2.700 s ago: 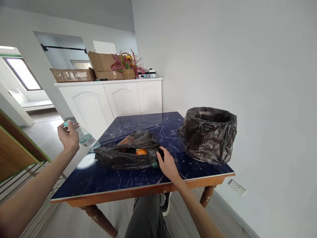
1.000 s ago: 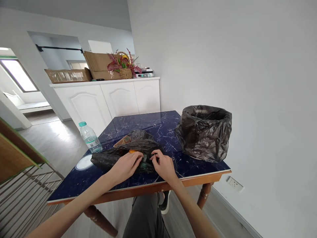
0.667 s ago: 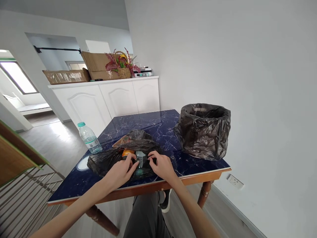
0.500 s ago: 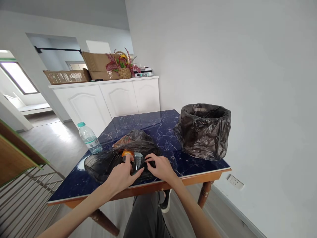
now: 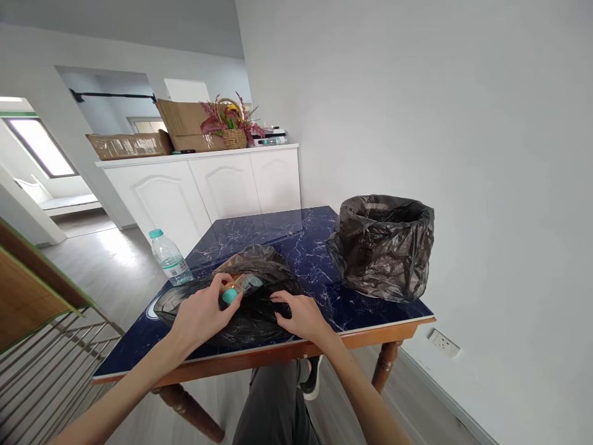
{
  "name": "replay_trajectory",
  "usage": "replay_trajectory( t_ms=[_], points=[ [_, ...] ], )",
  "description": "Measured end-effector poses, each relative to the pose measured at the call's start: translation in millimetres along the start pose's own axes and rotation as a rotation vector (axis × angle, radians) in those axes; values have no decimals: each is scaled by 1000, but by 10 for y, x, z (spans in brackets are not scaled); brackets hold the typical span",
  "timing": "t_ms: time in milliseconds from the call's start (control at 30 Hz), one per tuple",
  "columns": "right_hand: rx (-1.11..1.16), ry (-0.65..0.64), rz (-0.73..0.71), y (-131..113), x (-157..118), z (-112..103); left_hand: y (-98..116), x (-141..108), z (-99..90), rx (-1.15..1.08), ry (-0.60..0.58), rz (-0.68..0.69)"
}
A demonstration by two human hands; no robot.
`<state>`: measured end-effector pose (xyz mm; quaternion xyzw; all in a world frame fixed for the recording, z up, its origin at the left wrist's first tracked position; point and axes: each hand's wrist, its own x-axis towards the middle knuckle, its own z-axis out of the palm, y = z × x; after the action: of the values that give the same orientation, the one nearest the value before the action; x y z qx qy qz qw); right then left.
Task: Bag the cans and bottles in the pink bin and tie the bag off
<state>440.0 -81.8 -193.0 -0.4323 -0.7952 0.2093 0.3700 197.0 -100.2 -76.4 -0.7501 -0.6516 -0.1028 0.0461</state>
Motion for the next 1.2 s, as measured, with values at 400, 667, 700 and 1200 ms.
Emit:
replay_trajectory(
  t_ms=[400, 667, 700, 1200],
  points=[
    [25, 33, 44, -20, 7, 4, -582, -39, -1158, -276, 880, -57],
    [42, 41, 59, 35, 3, 56, -1378, 294, -1348, 12, 738, -181],
    [41, 45, 57, 41, 3, 63, -1453, 345, -1289, 31, 671, -217],
    [52, 9, 69, 56, 13, 51, -1745, 601, -831, 81, 319, -345]
  ],
)
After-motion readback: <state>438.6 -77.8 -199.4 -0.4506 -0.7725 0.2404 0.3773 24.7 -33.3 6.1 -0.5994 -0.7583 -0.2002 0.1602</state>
